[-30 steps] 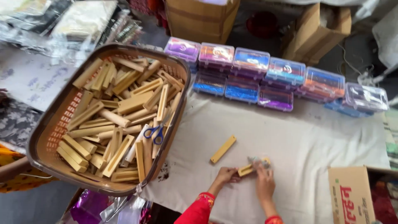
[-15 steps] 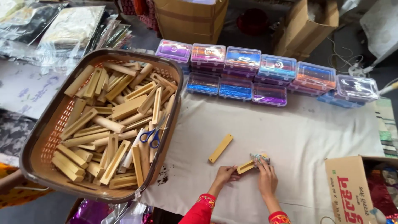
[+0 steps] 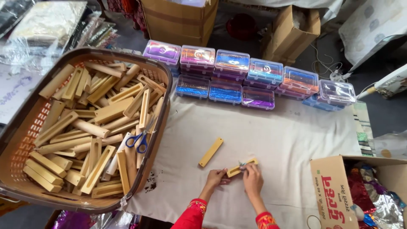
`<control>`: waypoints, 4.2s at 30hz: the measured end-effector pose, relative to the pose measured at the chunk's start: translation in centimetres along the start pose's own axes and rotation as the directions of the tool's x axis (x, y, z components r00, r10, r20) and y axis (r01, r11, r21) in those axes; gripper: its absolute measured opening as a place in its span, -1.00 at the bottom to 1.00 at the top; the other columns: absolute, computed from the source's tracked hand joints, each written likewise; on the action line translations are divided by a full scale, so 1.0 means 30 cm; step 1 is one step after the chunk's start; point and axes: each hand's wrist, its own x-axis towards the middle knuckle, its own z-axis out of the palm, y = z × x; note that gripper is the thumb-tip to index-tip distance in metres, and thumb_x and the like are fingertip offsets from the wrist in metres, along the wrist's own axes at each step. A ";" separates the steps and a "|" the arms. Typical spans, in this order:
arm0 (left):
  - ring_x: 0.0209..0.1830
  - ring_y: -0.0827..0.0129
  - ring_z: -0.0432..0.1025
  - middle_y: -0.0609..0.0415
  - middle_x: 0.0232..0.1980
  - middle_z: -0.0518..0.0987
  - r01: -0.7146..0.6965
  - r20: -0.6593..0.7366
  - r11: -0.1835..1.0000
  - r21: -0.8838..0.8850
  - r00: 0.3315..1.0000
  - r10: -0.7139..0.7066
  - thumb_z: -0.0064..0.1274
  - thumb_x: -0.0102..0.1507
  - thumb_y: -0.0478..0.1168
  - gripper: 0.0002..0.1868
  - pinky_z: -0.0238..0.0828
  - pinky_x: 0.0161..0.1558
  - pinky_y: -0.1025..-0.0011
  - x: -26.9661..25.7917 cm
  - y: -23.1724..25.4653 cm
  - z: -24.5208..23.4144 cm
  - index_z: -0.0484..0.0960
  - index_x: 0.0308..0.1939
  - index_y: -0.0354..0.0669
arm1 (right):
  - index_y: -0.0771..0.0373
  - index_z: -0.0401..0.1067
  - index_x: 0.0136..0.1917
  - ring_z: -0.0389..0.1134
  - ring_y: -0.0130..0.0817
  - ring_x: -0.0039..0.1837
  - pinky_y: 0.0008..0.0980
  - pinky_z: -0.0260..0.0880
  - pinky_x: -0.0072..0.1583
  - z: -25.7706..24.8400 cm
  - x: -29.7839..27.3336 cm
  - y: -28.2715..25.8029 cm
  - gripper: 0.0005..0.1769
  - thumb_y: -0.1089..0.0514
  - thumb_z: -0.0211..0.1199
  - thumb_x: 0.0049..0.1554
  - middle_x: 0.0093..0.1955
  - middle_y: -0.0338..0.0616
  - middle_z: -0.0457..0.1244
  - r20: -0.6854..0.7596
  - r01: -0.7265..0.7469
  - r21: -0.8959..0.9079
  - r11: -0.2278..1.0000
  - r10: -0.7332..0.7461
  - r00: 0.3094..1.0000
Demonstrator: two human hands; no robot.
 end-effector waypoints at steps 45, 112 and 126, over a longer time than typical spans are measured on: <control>-0.30 0.38 0.65 -0.03 -0.19 0.74 0.025 0.036 1.000 0.016 0.999 -0.026 0.11 0.32 0.11 -0.48 0.59 -0.34 0.55 -0.032 0.030 -0.001 0.72 -0.04 -0.36 | 0.12 0.54 0.23 0.38 -0.09 0.13 -0.16 0.49 0.07 -0.032 -0.102 -0.017 -0.44 0.43 0.14 -0.02 0.31 -0.25 0.32 0.133 0.297 0.020 0.955 -0.297 0.946; 0.02 0.23 0.53 0.18 -0.03 0.67 -0.491 0.016 0.501 0.713 0.725 0.689 0.32 0.10 -0.28 -0.39 0.50 -0.04 0.22 -0.333 0.170 0.124 0.45 0.20 0.05 | 0.08 0.43 0.33 0.34 0.06 0.25 -0.11 0.44 0.19 0.019 -0.126 0.215 -0.46 0.38 0.12 0.10 0.41 -0.24 0.30 0.129 0.194 -0.124 0.973 -0.178 0.975; 0.04 0.17 0.42 0.15 -0.04 0.56 -0.385 -0.030 0.518 0.764 0.780 0.625 0.37 -0.03 -0.21 -0.44 0.44 0.03 0.23 -0.284 0.196 0.145 0.65 0.07 0.04 | 0.01 0.35 0.48 0.31 -0.06 0.30 -0.17 0.35 0.29 0.014 -0.079 0.126 -0.25 0.44 0.07 0.05 0.51 -0.34 0.21 -0.001 0.280 -0.270 0.921 -0.291 0.957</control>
